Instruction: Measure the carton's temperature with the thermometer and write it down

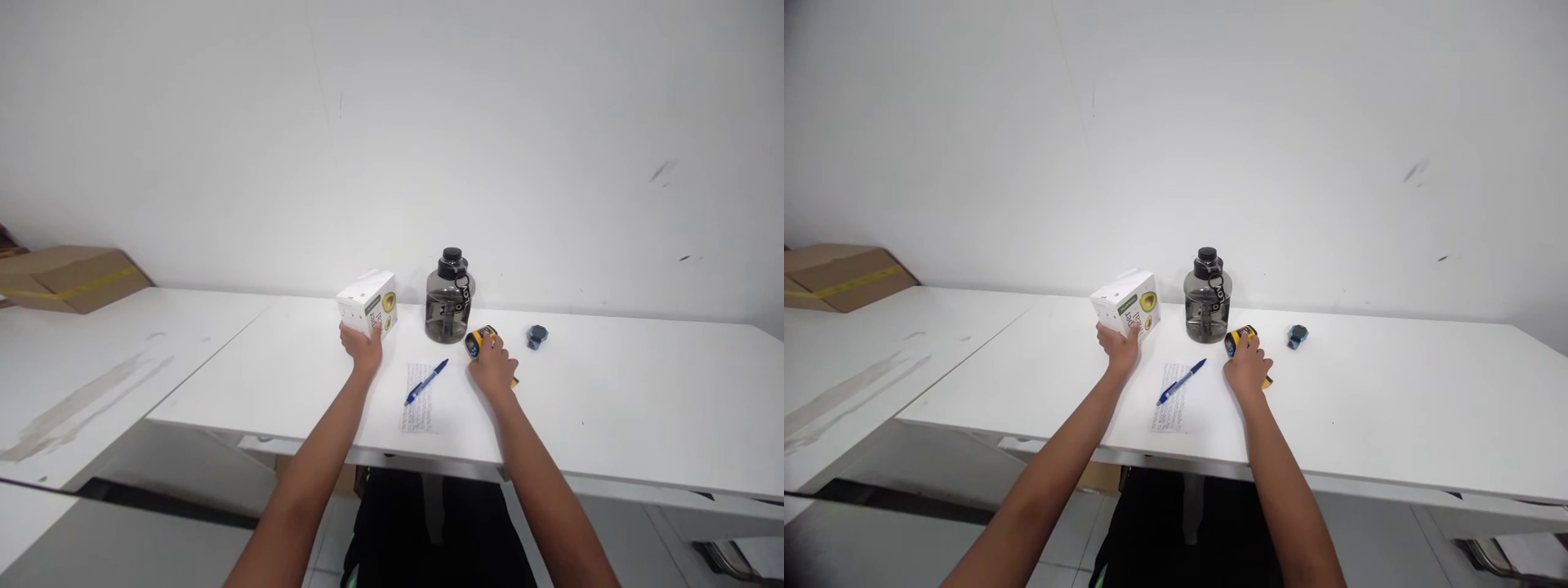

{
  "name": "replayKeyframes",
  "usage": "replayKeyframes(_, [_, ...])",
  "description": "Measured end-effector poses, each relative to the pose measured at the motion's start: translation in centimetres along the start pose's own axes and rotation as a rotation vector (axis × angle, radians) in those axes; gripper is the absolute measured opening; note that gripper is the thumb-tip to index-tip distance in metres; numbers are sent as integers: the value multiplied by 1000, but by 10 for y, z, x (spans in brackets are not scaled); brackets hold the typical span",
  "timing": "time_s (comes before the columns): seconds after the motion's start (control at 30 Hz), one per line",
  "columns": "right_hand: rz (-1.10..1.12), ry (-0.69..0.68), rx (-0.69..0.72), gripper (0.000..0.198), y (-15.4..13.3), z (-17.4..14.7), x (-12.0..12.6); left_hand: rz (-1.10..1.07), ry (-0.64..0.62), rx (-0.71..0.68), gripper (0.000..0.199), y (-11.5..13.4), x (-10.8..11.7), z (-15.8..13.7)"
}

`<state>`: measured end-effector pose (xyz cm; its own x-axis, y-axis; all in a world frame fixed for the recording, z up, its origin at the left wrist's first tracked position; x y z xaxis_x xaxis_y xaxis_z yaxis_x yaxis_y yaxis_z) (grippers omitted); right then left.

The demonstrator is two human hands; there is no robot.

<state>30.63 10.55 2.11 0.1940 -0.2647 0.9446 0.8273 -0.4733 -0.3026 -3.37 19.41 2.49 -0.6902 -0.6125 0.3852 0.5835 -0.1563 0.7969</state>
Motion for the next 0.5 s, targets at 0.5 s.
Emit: replayKeyframes(0.5, [137, -99, 644, 43, -73, -52, 4, -62, -91, -34, 94, -1, -12, 6])
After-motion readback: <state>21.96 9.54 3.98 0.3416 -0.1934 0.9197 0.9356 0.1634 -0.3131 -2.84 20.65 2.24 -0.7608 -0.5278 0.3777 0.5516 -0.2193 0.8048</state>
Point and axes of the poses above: each hand's wrist, its own z-axis towards the middle knuckle, its own x-axis out of the back of the hand, y = z × x, the point moved 10 cm from there along z, towards the middle knuckle, and after that the axes turned 7 degrees about -x, right-handed, at the moved point
